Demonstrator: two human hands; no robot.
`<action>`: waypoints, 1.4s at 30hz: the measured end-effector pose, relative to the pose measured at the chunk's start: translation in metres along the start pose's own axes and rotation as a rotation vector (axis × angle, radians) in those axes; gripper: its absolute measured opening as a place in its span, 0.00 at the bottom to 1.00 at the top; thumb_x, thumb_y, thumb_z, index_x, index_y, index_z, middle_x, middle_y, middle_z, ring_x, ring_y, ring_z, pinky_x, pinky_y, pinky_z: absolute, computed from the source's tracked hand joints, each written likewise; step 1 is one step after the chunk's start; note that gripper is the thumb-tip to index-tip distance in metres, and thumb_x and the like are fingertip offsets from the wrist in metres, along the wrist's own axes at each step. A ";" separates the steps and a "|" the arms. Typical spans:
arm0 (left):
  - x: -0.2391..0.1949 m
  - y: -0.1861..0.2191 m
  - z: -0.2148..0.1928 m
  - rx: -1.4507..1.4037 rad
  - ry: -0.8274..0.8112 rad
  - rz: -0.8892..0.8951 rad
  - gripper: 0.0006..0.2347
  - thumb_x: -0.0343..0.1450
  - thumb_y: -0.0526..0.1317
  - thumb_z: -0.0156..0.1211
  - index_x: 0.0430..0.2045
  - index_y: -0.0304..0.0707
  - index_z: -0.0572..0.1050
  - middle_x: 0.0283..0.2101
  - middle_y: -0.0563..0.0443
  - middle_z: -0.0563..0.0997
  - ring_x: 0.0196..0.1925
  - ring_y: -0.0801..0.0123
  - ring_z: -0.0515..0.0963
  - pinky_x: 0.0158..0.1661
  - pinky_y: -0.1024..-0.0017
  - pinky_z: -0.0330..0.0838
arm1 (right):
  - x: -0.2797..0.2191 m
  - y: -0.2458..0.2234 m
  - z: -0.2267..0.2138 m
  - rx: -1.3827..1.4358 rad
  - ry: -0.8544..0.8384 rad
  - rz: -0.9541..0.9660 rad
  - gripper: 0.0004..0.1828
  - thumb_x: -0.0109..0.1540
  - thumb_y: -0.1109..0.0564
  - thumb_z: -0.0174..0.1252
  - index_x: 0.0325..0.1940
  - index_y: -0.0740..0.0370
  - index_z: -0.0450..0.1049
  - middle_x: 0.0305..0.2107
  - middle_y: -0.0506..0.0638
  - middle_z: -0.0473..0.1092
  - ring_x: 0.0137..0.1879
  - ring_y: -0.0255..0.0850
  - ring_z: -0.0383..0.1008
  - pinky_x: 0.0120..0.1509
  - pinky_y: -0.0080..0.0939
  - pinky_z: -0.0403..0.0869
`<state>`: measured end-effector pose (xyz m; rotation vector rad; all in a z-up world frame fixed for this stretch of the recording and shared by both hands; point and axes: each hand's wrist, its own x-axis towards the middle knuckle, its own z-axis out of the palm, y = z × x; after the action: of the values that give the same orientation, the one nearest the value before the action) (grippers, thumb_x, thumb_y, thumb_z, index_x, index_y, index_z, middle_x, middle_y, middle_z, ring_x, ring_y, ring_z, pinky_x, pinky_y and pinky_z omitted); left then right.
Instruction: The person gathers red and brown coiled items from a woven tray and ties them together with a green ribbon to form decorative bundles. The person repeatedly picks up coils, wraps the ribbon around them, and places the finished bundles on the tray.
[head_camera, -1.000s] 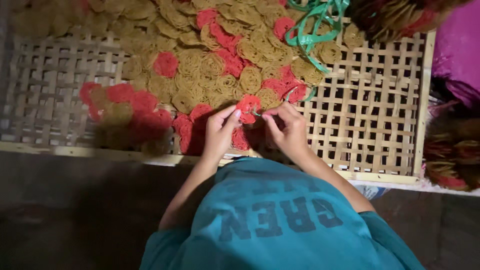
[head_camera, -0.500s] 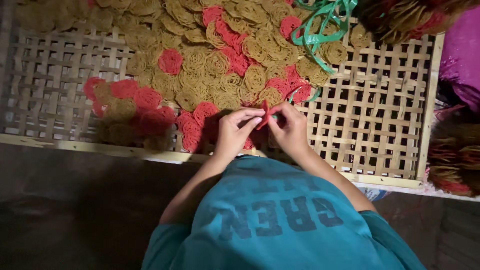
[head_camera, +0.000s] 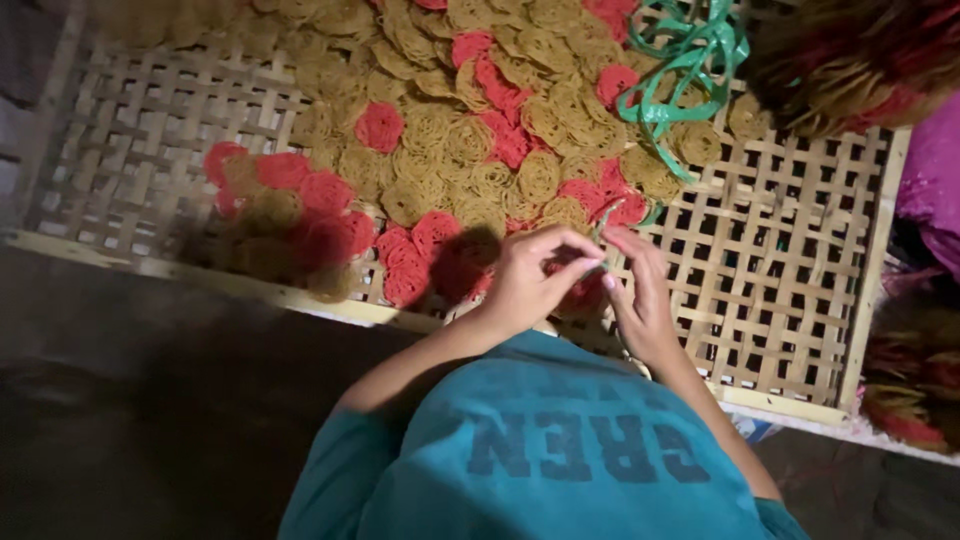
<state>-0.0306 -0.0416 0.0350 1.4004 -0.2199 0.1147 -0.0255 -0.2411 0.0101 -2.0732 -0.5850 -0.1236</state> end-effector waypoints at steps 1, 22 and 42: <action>0.005 -0.001 0.003 0.042 -0.006 0.022 0.04 0.73 0.29 0.64 0.39 0.31 0.79 0.41 0.50 0.85 0.41 0.77 0.84 0.43 0.77 0.80 | -0.002 0.004 0.007 0.316 -0.010 0.139 0.13 0.69 0.62 0.51 0.59 0.61 0.68 0.52 0.51 0.68 0.60 0.42 0.66 0.66 0.40 0.64; -0.015 -0.057 -0.151 0.410 0.527 -0.161 0.15 0.78 0.38 0.53 0.60 0.36 0.74 0.53 0.42 0.82 0.50 0.60 0.84 0.48 0.66 0.82 | 0.032 0.002 0.041 0.314 0.169 0.140 0.03 0.64 0.67 0.65 0.41 0.67 0.79 0.36 0.50 0.76 0.41 0.35 0.73 0.49 0.35 0.71; -0.008 -0.003 -0.035 0.376 0.102 0.005 0.17 0.75 0.29 0.50 0.60 0.32 0.73 0.57 0.36 0.81 0.56 0.58 0.83 0.56 0.69 0.75 | 0.042 -0.019 0.059 -0.046 0.209 -0.014 0.07 0.60 0.65 0.68 0.39 0.66 0.76 0.30 0.53 0.71 0.33 0.41 0.72 0.36 0.37 0.70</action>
<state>-0.0344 -0.0068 0.0252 1.7629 -0.1198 0.2411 -0.0056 -0.1691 0.0052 -2.0687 -0.4715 -0.3605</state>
